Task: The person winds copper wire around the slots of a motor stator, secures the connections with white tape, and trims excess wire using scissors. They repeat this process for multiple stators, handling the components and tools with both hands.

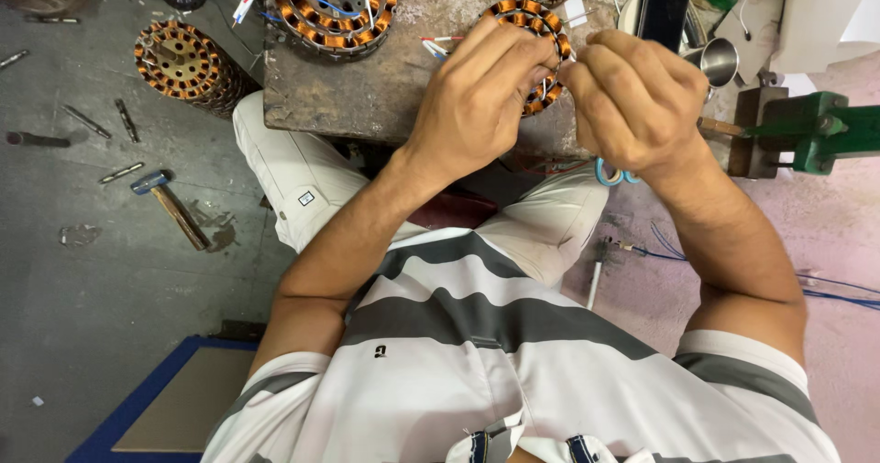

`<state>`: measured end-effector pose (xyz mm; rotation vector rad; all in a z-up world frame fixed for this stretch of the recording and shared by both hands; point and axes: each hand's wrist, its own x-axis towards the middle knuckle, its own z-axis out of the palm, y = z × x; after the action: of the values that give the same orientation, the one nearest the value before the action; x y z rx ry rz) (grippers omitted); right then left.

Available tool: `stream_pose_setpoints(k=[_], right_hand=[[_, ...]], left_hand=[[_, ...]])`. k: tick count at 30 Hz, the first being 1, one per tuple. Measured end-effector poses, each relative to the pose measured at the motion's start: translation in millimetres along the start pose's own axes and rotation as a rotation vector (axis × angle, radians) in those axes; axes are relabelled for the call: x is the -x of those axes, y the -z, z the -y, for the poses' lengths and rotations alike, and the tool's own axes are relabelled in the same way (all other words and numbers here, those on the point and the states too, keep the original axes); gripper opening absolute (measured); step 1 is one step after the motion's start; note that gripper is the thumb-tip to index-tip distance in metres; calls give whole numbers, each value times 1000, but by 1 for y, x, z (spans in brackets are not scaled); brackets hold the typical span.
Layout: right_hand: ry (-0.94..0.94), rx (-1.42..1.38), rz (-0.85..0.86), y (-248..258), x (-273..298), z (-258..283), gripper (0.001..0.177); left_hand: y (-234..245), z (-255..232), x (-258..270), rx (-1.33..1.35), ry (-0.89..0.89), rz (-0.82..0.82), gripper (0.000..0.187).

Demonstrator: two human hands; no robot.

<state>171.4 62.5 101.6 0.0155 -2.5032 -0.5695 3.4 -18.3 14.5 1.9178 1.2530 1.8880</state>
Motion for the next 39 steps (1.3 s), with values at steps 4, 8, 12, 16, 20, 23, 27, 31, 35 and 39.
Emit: stream_pose_setpoints(k=[4, 8, 12, 16, 20, 23, 27, 31, 35, 39], right_hand=[[-427, -396, 100, -8, 23, 10, 6], [-1264, -1229, 90, -8, 39, 13, 7], [-1356, -1270, 98, -4, 46, 19, 9], [-848, -857, 249, 10, 44, 35, 15], [-33, -315, 484, 5, 33, 53, 29], [67, -68, 431, -1, 26, 49, 27], [-20, 5, 323, -2, 23, 31, 25], [-122, -18, 304, -5, 34, 24, 26], [-212, -81, 282, -9, 47, 24, 20], [-266, -104, 205, -10, 51, 30, 21]], left_hand=[[0, -2, 4, -81, -40, 1, 20], [-2, -1, 7, -141, -101, -8, 19], [-6, 1, 9, -201, -131, -33, 13], [-5, 8, 5, -247, -117, -152, 5], [5, 15, 11, -67, 65, -121, 4], [6, 20, 12, 131, 133, -93, 4], [11, 19, 15, 142, 104, 5, 4], [9, 18, 19, 50, 72, 84, 9], [0, 21, 23, -30, 75, 162, 12], [-7, 22, 26, -97, 13, 177, 15]])
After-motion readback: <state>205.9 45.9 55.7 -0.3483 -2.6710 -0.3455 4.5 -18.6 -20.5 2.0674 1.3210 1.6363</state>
